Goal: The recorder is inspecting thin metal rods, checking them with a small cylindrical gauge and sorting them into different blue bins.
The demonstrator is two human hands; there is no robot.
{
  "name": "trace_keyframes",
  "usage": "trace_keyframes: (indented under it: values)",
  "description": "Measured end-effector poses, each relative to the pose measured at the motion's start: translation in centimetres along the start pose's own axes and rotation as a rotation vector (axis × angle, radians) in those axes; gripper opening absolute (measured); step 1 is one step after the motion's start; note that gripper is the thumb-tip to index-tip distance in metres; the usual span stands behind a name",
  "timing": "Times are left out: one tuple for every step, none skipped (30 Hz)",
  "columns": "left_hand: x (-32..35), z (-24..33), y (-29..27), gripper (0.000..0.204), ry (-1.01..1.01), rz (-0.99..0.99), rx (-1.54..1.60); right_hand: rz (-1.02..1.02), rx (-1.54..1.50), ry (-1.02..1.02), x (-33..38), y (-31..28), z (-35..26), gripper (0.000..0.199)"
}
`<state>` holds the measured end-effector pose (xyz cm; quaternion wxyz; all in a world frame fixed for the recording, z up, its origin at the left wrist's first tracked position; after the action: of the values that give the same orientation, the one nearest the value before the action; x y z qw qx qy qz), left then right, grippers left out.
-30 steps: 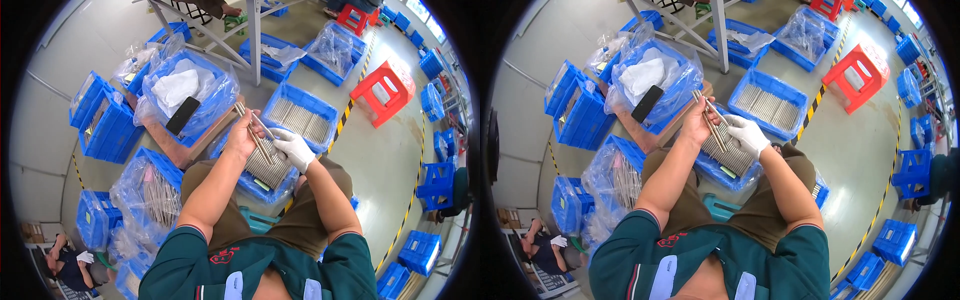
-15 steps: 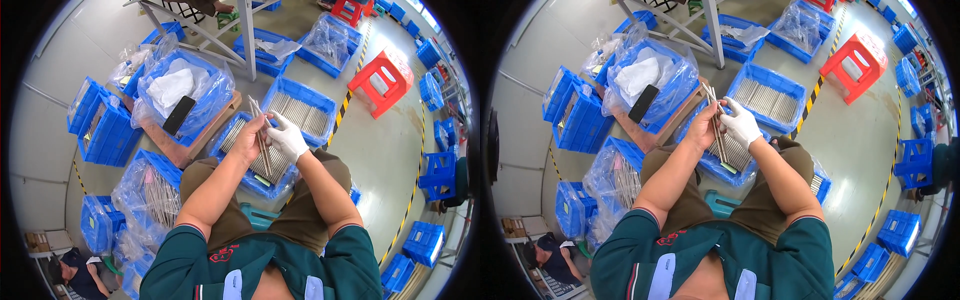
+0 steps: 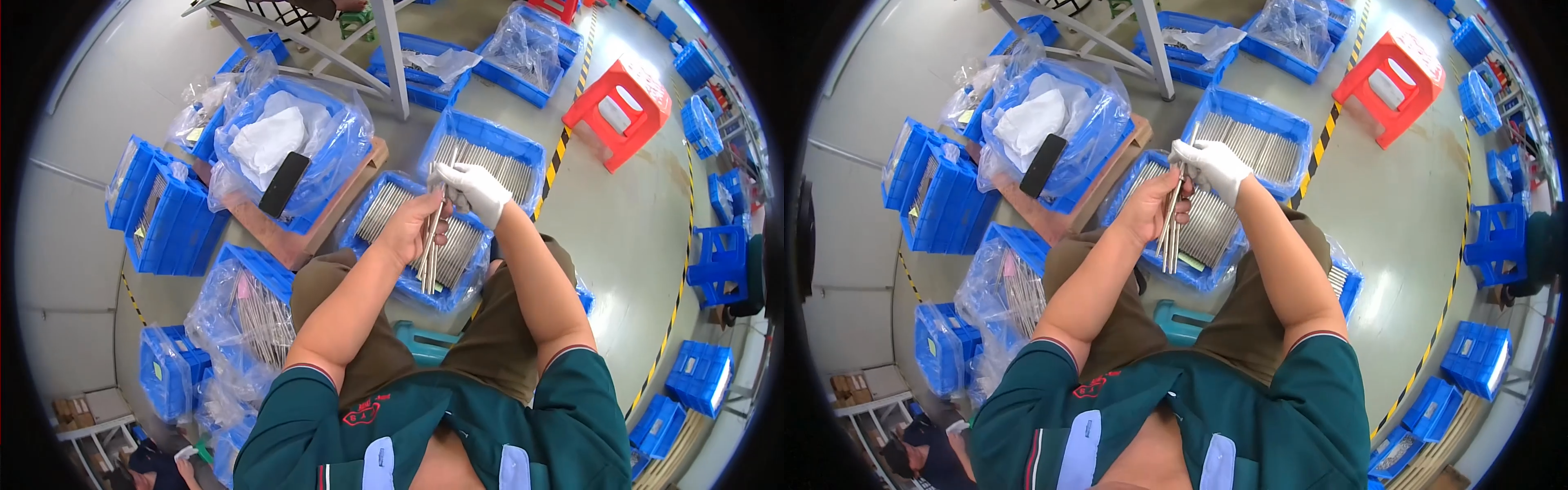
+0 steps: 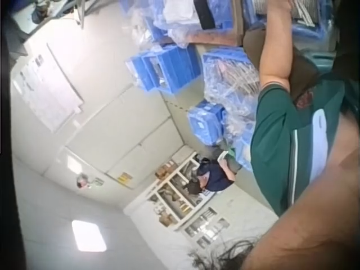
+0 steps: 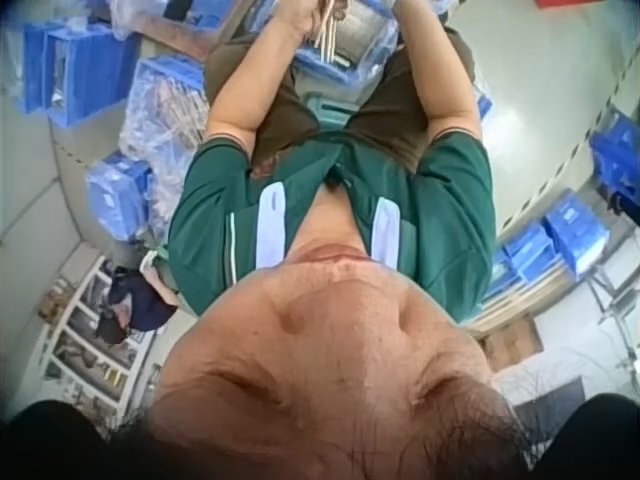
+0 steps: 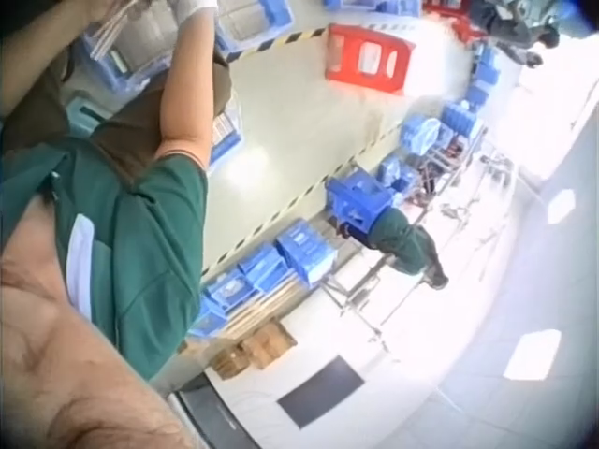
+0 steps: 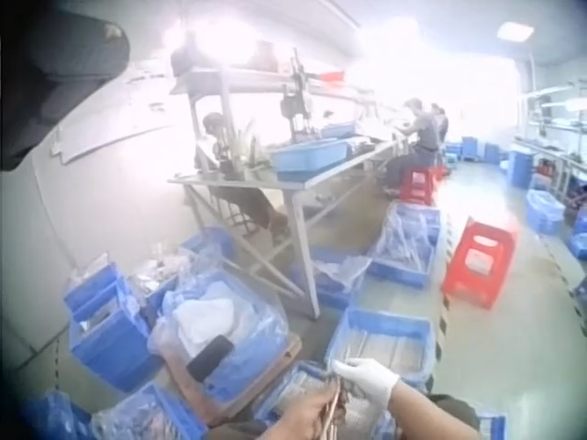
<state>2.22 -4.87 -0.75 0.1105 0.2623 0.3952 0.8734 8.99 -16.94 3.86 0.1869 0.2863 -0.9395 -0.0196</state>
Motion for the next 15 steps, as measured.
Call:
trace_keyframes:
  values:
    - [0.0,-0.4,0.3,0.029,-0.032,-0.019,0.027,-0.012,-0.127,0.011,-0.4,-0.1,0.5,0.030]
    - [-0.1,-0.4,0.5,0.030,-0.033,-0.030,0.005,0.040,-0.140,-0.014,-0.5,-0.2,0.8,0.029]
    - [0.0,-0.5,0.6,0.030,-0.039,-0.025,0.004,0.086,-0.155,-0.039,-0.7,0.0,0.8,0.028]
    - [0.0,-0.5,0.6,0.029,-0.040,-0.013,-0.006,0.078,-0.118,-0.058,-1.2,-0.4,1.3,0.028]
    - [0.1,-0.5,0.7,0.029,-0.039,-0.002,-0.016,0.180,-0.135,-0.112,-1.5,-0.4,1.6,0.027]
    - [0.3,-0.6,1.1,0.028,-0.042,0.076,-0.120,0.286,-0.147,-0.168,-1.8,-0.5,1.8,0.027]
    - [0.4,-1.4,1.0,0.027,-0.083,-0.021,-0.121,0.399,-0.360,-0.149,-2.6,-1.9,1.9,0.025]
    - [0.6,-2.2,0.9,0.026,-0.123,-0.118,-0.122,0.468,-0.420,-0.190,-3.4,-4.1,1.7,0.025]
    - [1.0,-2.9,1.5,0.025,-0.175,-0.142,-0.062,0.519,-0.445,-0.159,-3.2,-5.7,1.3,0.026]
    - [1.5,-3.0,2.1,0.025,-0.187,-0.184,-0.049,0.575,-0.458,-0.210,-3.7,-7.2,0.9,0.029]
    - [1.7,-3.0,2.5,0.025,-0.197,-0.226,-0.036,0.580,-0.453,-0.215,-3.4,-9.0,0.7,0.030]
    - [1.9,-2.6,2.3,0.027,-0.194,-0.236,-0.031,0.594,-0.498,-0.247,-2.9,-9.5,0.1,0.032]
    - [2.0,-2.1,1.8,0.027,-0.160,-0.243,-0.033,0.665,-0.405,-0.239,-2.2,-9.4,-0.6,0.033]
    - [1.9,-1.5,1.2,0.027,-0.125,-0.250,-0.035,0.625,-0.379,-0.217,-2.3,-9.2,0.0,0.034]
    - [1.5,-1.1,0.5,0.028,-0.070,-0.221,-0.076,0.589,-0.349,-0.199,-2.2,-9.2,0.3,0.034]
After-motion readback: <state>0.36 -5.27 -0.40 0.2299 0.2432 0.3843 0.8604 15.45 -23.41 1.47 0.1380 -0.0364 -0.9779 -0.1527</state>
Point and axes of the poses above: each hand's wrist, its own x-axis away from the middle knuckle, its own y-axis out of the palm, z = x × y, the point moved 3 cm from there along -x, towards the middle knuckle, and after that the axes turned 1 degree about -y, right-handed, at the moved point
